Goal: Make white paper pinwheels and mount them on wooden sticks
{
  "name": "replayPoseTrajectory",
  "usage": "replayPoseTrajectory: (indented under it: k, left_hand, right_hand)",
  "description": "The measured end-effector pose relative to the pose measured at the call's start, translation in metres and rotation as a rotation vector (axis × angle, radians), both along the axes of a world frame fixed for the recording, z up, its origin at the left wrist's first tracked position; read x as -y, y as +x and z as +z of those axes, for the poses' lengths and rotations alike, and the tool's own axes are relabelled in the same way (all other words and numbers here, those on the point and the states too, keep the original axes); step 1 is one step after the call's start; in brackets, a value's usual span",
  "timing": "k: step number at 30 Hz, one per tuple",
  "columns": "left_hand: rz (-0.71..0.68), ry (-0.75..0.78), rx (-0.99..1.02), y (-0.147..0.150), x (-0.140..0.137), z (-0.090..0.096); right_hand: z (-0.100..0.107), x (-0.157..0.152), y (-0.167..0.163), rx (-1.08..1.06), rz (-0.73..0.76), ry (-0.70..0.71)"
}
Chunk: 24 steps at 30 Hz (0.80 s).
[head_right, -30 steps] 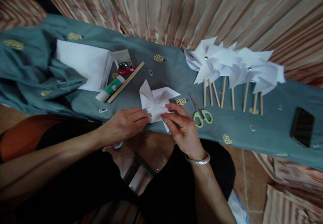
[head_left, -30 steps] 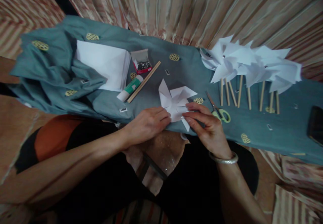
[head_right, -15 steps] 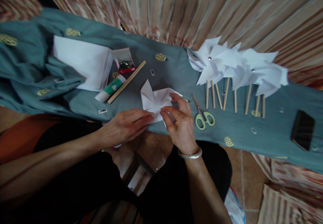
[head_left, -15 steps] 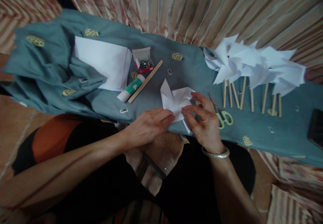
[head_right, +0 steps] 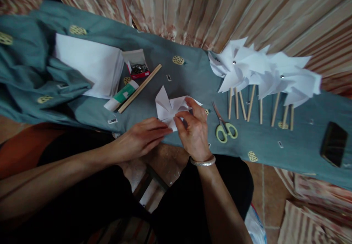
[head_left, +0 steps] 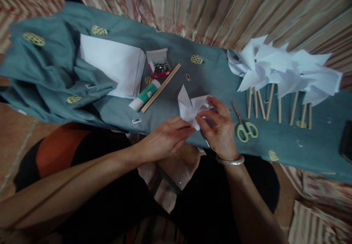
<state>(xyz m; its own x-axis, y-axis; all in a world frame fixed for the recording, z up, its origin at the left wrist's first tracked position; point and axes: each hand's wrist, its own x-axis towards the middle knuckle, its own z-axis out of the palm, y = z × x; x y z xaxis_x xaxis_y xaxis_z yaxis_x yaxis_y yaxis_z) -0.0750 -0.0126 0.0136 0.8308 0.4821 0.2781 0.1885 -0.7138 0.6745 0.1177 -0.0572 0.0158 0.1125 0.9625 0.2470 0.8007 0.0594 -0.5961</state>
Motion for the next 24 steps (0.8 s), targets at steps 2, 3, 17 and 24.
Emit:
replayPoseTrajectory:
  k: [2,3,17,24]
  left_hand:
    - [0.007,-0.055,0.04,0.0008,-0.0004,-0.0009]
    - [0.007,-0.076,0.057,0.0011,-0.0006,-0.0013]
    - [0.007,-0.154,0.045,0.0015,-0.0022,0.0003]
    - [0.016,-0.183,0.027,0.0028,-0.004,0.0027]
  right_hand:
    - [-0.0017,-0.0002,0.0001,0.002,-0.003,0.0]
    - [-0.0024,-0.0002,0.0001,0.006,-0.002,0.001]
    - [0.0011,0.0026,-0.0013,0.048,-0.005,0.055]
    - [0.0035,0.0085,-0.0045,0.085,0.014,0.069]
